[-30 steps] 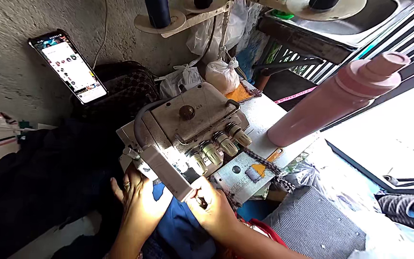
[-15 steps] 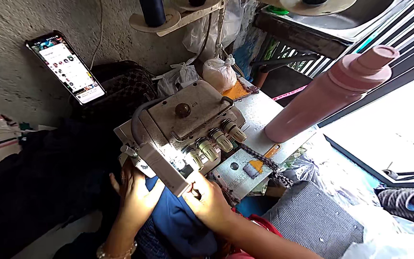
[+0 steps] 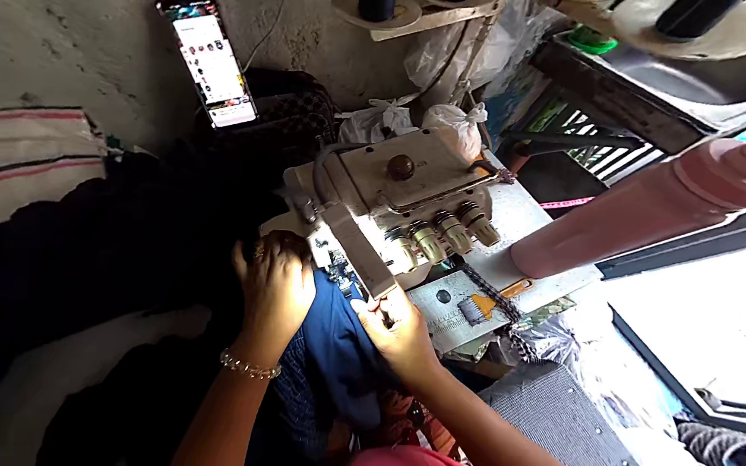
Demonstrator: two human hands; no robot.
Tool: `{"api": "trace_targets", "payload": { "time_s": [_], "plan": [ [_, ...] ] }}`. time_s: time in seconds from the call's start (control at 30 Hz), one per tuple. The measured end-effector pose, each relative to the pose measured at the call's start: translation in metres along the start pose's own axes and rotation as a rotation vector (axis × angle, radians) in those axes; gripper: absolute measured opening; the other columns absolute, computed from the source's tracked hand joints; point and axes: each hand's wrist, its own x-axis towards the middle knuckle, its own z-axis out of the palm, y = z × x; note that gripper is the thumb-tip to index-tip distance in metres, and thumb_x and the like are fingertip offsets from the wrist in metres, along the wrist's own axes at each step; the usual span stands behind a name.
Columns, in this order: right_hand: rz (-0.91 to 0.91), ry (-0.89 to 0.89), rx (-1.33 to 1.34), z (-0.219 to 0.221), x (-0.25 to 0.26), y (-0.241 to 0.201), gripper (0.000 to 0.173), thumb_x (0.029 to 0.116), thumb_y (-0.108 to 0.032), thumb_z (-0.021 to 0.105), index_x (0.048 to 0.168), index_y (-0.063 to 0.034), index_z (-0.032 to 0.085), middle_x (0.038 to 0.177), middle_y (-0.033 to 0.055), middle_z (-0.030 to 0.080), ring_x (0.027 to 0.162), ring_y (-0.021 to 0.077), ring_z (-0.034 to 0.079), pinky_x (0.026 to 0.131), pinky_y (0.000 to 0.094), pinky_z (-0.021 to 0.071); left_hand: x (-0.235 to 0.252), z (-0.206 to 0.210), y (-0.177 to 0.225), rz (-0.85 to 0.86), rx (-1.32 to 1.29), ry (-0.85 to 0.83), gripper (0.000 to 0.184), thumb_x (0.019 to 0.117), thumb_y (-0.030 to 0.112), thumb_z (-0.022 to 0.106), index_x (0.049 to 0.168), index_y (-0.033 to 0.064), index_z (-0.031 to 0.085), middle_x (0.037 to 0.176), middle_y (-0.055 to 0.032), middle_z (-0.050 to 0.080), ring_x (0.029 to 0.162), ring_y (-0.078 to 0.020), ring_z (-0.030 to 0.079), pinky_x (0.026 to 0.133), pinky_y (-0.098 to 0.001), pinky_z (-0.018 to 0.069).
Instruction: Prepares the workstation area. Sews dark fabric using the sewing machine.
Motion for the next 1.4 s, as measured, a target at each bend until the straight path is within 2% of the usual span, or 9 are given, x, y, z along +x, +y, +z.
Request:
{"api": "trace_targets", "payload": {
  "time_s": [0.07, 0.17, 0.27, 0.37, 0.6, 0.87, 0.93, 1.17, 1.4],
  "plan": [
    [-0.013, 0.0, 0.017, 0.0, 0.001, 0.0, 0.011, 0.0946, -0.019, 0.065, 0.091, -0.0105, 0.059, 0.067, -0.0103, 0.048, 0.058, -0.005, 0.043, 0.055, 0.0127, 0.0384, -0.006, 0.004, -0.002, -0.083, -0.119, 0.098, 0.028, 0.0977, 0.014, 0.046, 0.102, -0.0077, 0.064, 0.109, -0.0273, 0.066, 0.114, -0.0441, 0.062, 0.104, -0.0686, 0.0325],
    [-0.014, -0.01, 0.057, 0.0, 0.002, 0.001, 0.01, 0.0943, -0.016, 0.066, 0.091, -0.0108, 0.058, 0.065, -0.0122, 0.045, 0.056, -0.0067, 0.041, 0.054, 0.011, 0.036, -0.013, 0.004, 0.004, -0.269, -0.576, 0.128, 0.026, 0.104, 0.016, 0.041, 0.112, -0.0002, 0.059, 0.102, -0.0093, 0.064, 0.107, -0.0185, 0.059, 0.109, -0.0534, 0.0307],
    [0.008, -0.019, 0.059, 0.0, 0.003, -0.001, 0.01, 0.0937, -0.016, 0.066, 0.091, -0.0103, 0.058, 0.065, -0.0125, 0.045, 0.056, -0.0069, 0.04, 0.054, 0.011, 0.0356, -0.009, 0.001, 0.006, -0.349, -0.788, 0.126, 0.024, 0.1084, 0.019, 0.036, 0.116, 0.0026, 0.051, 0.089, 0.0035, 0.063, 0.084, -0.0015, 0.062, 0.084, -0.0288, 0.0527],
    [0.021, -0.023, 0.051, 0.0, 0.004, -0.002, 0.011, 0.0942, -0.016, 0.066, 0.091, -0.0114, 0.057, 0.065, -0.0124, 0.044, 0.055, -0.0063, 0.039, 0.053, 0.0113, 0.0345, -0.007, 0.004, 0.007, -0.188, -0.526, 0.115, 0.014, 0.0977, 0.008, 0.052, 0.103, -0.0022, 0.06, 0.081, -0.0102, 0.061, 0.08, -0.0241, 0.061, 0.081, -0.0529, 0.0436],
    [0.054, -0.049, 0.023, -0.002, 0.006, -0.004, 0.009, 0.0944, -0.018, 0.065, 0.092, -0.0124, 0.058, 0.063, -0.0131, 0.043, 0.054, -0.0054, 0.04, 0.053, 0.013, 0.0353, 0.018, -0.017, -0.016, 0.013, -0.423, -0.195, 0.013, 0.0853, 0.014, 0.08, 0.085, 0.0021, 0.074, 0.083, -0.0134, 0.063, 0.087, -0.0296, 0.061, 0.081, -0.0484, 0.0473],
    [0.081, -0.064, 0.001, -0.002, 0.008, -0.003, 0.01, 0.0943, -0.022, 0.064, 0.092, -0.0132, 0.059, 0.064, -0.0126, 0.043, 0.055, -0.0033, 0.041, 0.054, 0.0164, 0.0368, 0.06, -0.039, -0.009, -0.038, -0.334, -0.67, 0.018, 0.0887, 0.016, 0.08, 0.092, -0.0005, 0.074, 0.092, -0.0166, 0.072, 0.095, -0.03, 0.068, 0.086, -0.0526, 0.0503],
    [0.076, -0.061, -0.013, -0.003, 0.008, -0.003, 0.011, 0.0944, -0.023, 0.064, 0.092, -0.0126, 0.06, 0.064, -0.0119, 0.044, 0.055, -0.003, 0.042, 0.054, 0.0169, 0.0376, 0.058, -0.034, -0.012, -0.015, -0.366, -0.626, 0.02, 0.0856, 0.017, 0.082, 0.089, -0.0004, 0.073, 0.091, -0.0157, 0.069, 0.094, -0.0295, 0.066, 0.085, -0.0516, 0.0499],
    [0.06, -0.071, -0.076, -0.004, 0.007, -0.002, 0.013, 0.0952, -0.025, 0.063, 0.091, -0.0132, 0.06, 0.063, -0.0107, 0.043, 0.055, 0.0, 0.042, 0.053, 0.0207, 0.0385, 0.026, 0.003, -0.025, 0.134, -0.367, -0.054, 0.02, 0.0762, 0.025, 0.076, 0.08, 0.0051, 0.072, 0.093, -0.012, 0.069, 0.095, -0.0285, 0.066, 0.084, -0.0489, 0.0519],
    [-0.067, -0.014, -0.264, -0.009, 0.007, -0.001, 0.022, 0.0946, -0.034, 0.065, 0.095, -0.0114, 0.066, 0.059, -0.0078, 0.045, 0.05, 0.0049, 0.043, 0.049, 0.0253, 0.0387, 0.026, -0.005, -0.029, 0.041, -0.327, -0.017, 0.023, 0.079, 0.019, 0.079, 0.077, -0.0002, 0.066, 0.087, -0.0161, 0.065, 0.085, -0.032, 0.066, 0.075, -0.0496, 0.0545]
  ]
}}
